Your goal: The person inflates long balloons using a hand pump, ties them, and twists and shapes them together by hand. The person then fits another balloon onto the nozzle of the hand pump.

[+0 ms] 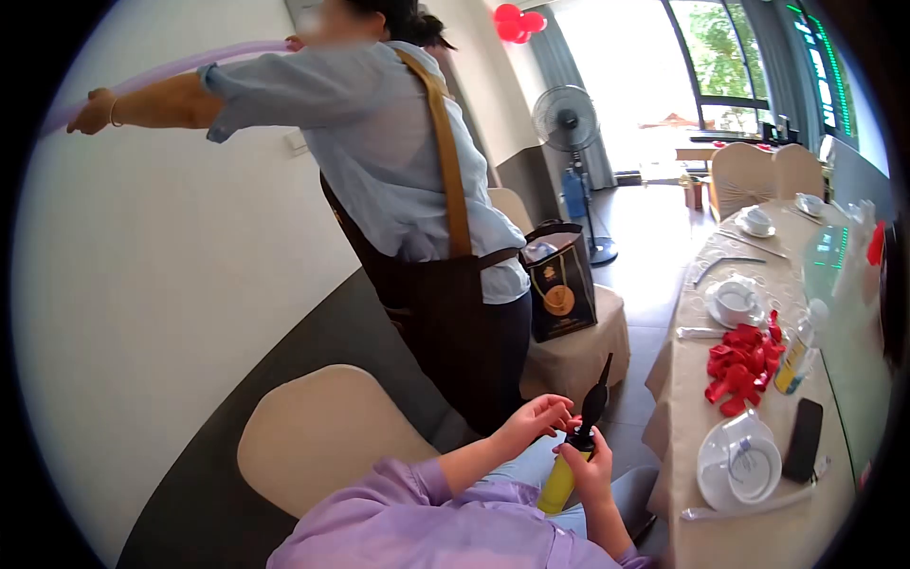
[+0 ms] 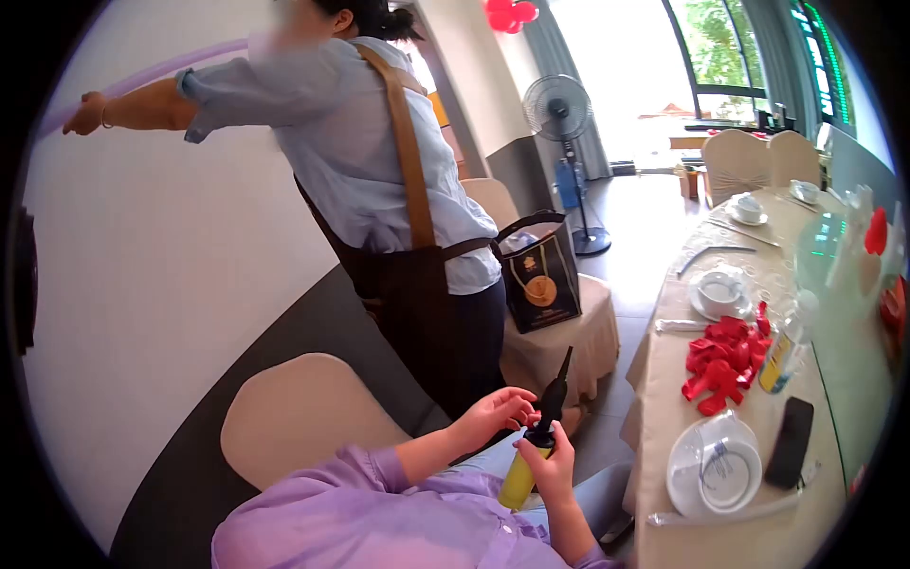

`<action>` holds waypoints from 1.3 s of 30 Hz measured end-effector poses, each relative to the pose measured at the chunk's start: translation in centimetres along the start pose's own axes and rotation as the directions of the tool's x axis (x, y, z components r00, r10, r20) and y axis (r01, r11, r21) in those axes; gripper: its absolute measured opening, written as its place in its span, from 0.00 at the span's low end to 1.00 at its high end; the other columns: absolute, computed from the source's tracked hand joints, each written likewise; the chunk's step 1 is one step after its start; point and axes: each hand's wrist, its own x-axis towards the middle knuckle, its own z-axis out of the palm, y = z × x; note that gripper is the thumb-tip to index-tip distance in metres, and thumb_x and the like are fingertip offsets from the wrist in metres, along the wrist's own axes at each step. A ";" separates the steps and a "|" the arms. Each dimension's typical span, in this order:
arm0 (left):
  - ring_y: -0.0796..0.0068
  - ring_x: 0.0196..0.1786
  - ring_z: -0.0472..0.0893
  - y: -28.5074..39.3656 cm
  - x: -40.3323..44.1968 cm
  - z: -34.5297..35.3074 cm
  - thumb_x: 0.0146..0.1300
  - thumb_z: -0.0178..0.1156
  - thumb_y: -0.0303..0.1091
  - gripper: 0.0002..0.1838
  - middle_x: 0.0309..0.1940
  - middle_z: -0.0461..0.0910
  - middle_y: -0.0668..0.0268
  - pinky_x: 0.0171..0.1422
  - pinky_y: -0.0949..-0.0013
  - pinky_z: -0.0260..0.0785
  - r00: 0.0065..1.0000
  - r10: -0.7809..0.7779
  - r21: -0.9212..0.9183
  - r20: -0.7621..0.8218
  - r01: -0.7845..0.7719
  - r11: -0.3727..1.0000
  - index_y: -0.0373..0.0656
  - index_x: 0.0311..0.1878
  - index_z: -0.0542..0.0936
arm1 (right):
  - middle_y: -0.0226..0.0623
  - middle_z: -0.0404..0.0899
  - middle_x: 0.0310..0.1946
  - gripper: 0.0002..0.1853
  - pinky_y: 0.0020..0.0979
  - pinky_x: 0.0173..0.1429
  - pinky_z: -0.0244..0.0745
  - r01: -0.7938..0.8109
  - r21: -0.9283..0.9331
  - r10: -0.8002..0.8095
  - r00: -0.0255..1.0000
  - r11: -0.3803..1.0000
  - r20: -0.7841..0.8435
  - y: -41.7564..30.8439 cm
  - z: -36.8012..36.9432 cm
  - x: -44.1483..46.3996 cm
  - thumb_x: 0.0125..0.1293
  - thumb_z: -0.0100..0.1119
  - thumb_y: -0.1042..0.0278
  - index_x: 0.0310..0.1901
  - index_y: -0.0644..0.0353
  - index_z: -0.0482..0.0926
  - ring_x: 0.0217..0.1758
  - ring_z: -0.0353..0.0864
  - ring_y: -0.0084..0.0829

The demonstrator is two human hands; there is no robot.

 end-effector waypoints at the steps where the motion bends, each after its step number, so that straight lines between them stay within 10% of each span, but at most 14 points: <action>1: 0.81 0.40 0.74 0.0 -0.4 0.4 0.65 0.52 0.45 0.18 0.39 0.76 0.70 0.42 0.77 0.67 0.999 -0.003 0.056 -0.040 0.005 0.998 0.41 0.50 0.71 | 0.34 0.76 0.34 0.16 0.23 0.39 0.72 -0.029 0.074 0.028 1.000 0.997 0.010 -0.4 0.6 0.4 0.52 0.60 0.77 0.44 0.65 0.71 0.35 0.79 0.25; 12: 0.86 0.32 0.74 -3.6 -4.3 -6.2 0.64 0.55 0.40 0.14 0.34 0.77 0.72 0.35 0.80 0.66 0.951 -0.183 -0.127 -0.251 0.155 0.980 0.41 0.47 0.77 | 0.34 0.72 0.41 0.24 0.22 0.46 0.73 -0.038 0.046 0.027 0.976 0.998 0.214 4.5 4.5 2.3 0.52 0.59 0.78 0.53 0.67 0.68 0.42 0.76 0.22; 24: 0.82 0.27 0.75 -2.0 -5.9 -12.0 0.62 0.55 0.29 0.09 0.28 0.78 0.68 0.32 0.77 0.70 0.993 -0.068 0.273 -0.093 0.091 0.958 0.36 0.42 0.78 | 0.32 0.73 0.35 0.21 0.23 0.41 0.73 -0.125 -0.076 0.140 0.956 0.989 0.257 7.1 8.3 3.7 0.50 0.60 0.78 0.48 0.66 0.69 0.38 0.76 0.21; 36: 0.75 0.34 0.80 -3.0 -3.1 -14.5 0.63 0.53 0.33 0.11 0.29 0.80 0.62 0.34 0.73 0.75 0.924 -0.325 0.277 0.201 0.265 0.924 0.35 0.41 0.78 | 0.33 0.77 0.36 0.21 0.22 0.40 0.72 -0.215 -0.291 0.305 0.899 0.932 0.314 7.4 5.6 6.0 0.52 0.62 0.74 0.49 0.64 0.72 0.34 0.76 0.19; 39: 0.75 0.28 0.80 -2.8 -0.8 -13.0 0.64 0.54 0.40 0.13 0.29 0.81 0.62 0.35 0.72 0.74 0.973 -0.224 0.068 0.062 0.220 0.973 0.38 0.38 0.78 | 0.33 0.76 0.36 0.23 0.23 0.37 0.75 -0.068 -0.214 0.093 0.989 0.974 0.111 6.3 4.1 6.0 0.54 0.61 0.73 0.53 0.64 0.68 0.35 0.77 0.21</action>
